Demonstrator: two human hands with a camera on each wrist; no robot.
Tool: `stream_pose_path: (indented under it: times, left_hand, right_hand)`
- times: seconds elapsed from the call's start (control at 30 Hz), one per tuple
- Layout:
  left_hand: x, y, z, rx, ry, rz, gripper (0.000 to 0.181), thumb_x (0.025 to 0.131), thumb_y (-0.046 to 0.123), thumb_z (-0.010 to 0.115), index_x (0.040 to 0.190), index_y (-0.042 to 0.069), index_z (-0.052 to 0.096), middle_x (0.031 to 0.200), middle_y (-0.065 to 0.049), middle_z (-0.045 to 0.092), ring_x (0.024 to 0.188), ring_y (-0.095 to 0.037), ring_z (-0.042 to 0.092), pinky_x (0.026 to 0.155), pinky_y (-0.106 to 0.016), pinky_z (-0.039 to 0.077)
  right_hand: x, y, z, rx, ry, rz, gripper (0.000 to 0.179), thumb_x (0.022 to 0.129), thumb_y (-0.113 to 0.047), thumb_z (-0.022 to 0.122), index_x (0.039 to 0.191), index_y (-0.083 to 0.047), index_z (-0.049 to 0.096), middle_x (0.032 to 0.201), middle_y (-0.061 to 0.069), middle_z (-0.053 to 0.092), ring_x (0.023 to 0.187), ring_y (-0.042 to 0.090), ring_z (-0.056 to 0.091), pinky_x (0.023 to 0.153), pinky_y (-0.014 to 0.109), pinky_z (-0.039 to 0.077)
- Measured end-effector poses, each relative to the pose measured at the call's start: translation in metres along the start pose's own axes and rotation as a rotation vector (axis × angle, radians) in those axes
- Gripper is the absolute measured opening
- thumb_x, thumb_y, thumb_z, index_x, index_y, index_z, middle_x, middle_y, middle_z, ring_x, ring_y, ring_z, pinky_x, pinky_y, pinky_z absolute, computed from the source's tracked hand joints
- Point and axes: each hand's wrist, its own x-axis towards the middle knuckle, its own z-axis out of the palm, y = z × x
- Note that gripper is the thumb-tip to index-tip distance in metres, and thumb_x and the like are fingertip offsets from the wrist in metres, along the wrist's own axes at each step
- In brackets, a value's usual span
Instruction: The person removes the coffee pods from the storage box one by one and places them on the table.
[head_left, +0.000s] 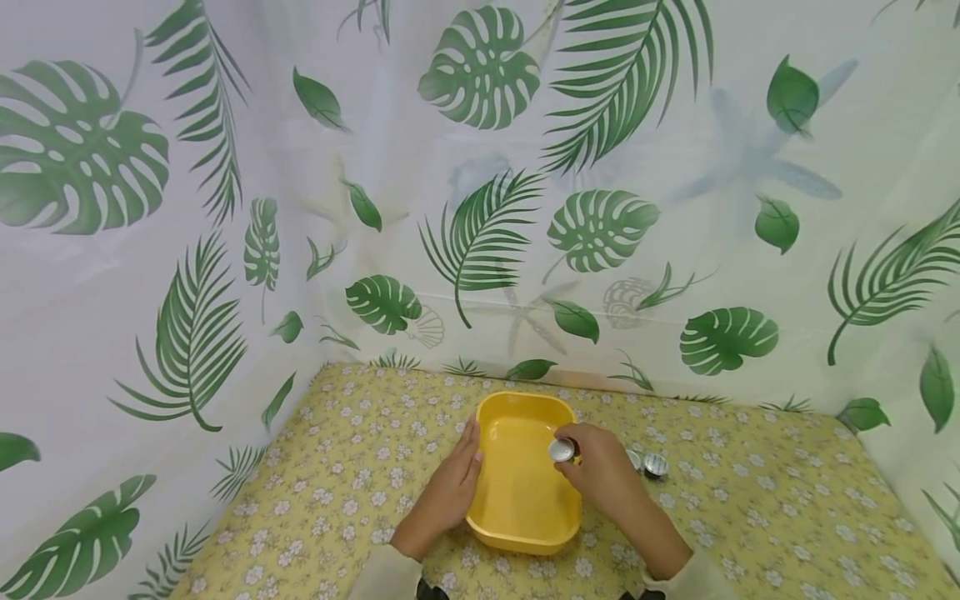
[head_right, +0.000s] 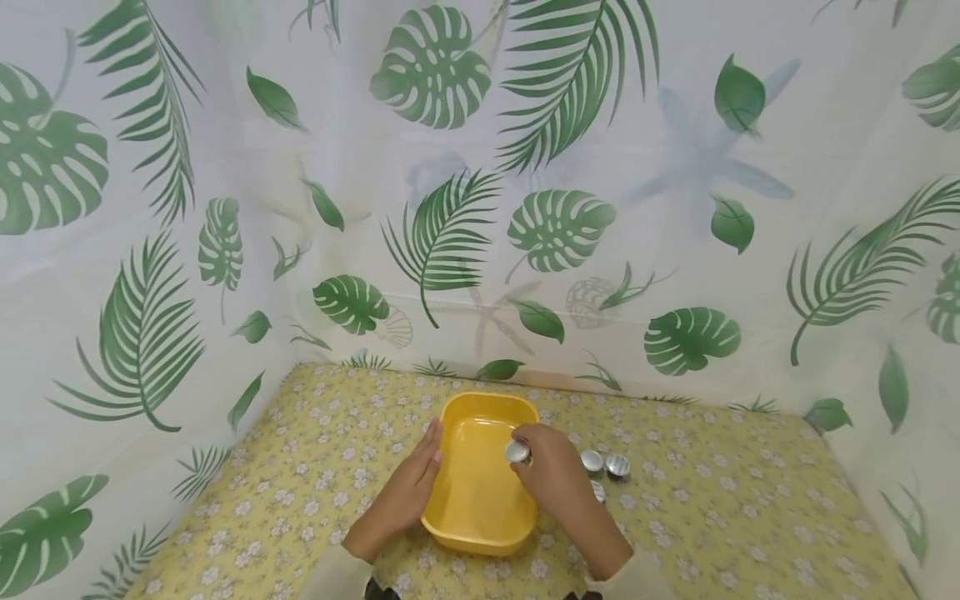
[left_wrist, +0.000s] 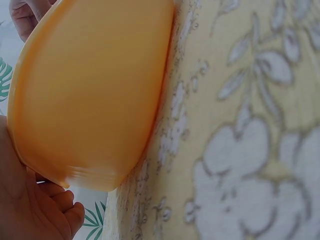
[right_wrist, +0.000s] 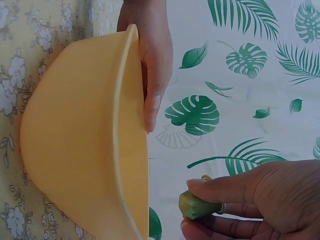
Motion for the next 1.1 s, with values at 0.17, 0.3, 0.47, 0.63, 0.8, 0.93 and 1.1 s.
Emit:
stream_pose_path:
  times: [0.17,0.3,0.47,0.63,0.8,0.93,1.1]
  left_hand:
    - [0.000,0.000,0.001,0.001,0.002,-0.001,0.057,0.114,0.033,0.022,0.163,0.005,0.012,0.168,0.001,-0.002,0.154,-0.023,0.012,0.122,-0.050,0.019]
    - [-0.001,0.001,0.002,0.000,0.002,-0.007,0.057,0.114,0.033,0.023,0.163,0.006,0.013,0.168,0.002,-0.003,0.154,-0.022,0.012,0.123,-0.049,0.019]
    - [-0.001,0.001,0.002,0.009,0.009,-0.006,0.056,0.114,0.032,0.023,0.163,0.006,0.013,0.168,0.001,-0.002,0.154,-0.023,0.012,0.123,-0.048,0.018]
    - [-0.001,0.001,0.001,0.011,0.022,-0.010,0.056,0.114,0.031,0.023,0.163,0.006,0.013,0.169,0.000,-0.001,0.154,-0.024,0.013,0.123,-0.049,0.019]
    - [-0.002,0.001,0.002,0.011,0.020,-0.019,0.056,0.114,0.032,0.023,0.163,0.007,0.012,0.169,0.001,-0.001,0.154,-0.024,0.013,0.123,-0.049,0.019]
    - [-0.001,0.002,0.002,0.006,0.019,-0.015,0.056,0.114,0.031,0.023,0.163,0.006,0.012,0.169,0.000,-0.001,0.154,-0.023,0.013,0.123,-0.049,0.019]
    - [0.000,0.001,0.002,0.007,0.018,-0.002,0.056,0.114,0.031,0.023,0.162,0.005,0.012,0.169,0.000,-0.001,0.154,-0.024,0.013,0.123,-0.049,0.019]
  right_hand:
    - [-0.003,0.000,-0.002,0.003,-0.011,0.010,0.028,0.080,0.002,0.084,0.107,-0.002,0.074,0.097,0.005,0.071,0.082,0.015,0.063,0.070,0.034,0.055]
    - [-0.007,0.003,-0.004,0.001,-0.011,0.026,0.031,0.080,0.001,0.084,0.109,-0.002,0.074,0.098,0.004,0.072,0.084,0.015,0.064,0.072,0.034,0.056]
    - [-0.010,0.008,-0.005,-0.017,-0.008,0.041,0.033,0.081,-0.002,0.084,0.112,-0.002,0.074,0.099,0.003,0.072,0.082,0.014,0.063,0.069,0.033,0.056]
    - [-0.013,0.010,-0.007,-0.022,-0.023,0.049,0.033,0.083,-0.002,0.082,0.115,-0.001,0.073,0.100,0.004,0.071,0.079,0.013,0.060,0.067,0.031,0.053]
    - [-0.019,0.011,-0.009,-0.001,-0.021,0.057,0.032,0.083,0.000,0.082,0.113,-0.001,0.074,0.099,0.005,0.071,0.080,0.013,0.062,0.068,0.032,0.055]
    - [-0.023,0.014,-0.011,0.024,-0.009,0.056,0.028,0.084,0.002,0.080,0.111,-0.002,0.074,0.100,0.005,0.071,0.083,0.014,0.064,0.070,0.033,0.057]
    - [-0.026,0.020,-0.011,0.052,-0.003,0.064,0.026,0.083,0.002,0.081,0.107,-0.004,0.075,0.096,0.002,0.071,0.083,0.012,0.063,0.070,0.031,0.056]
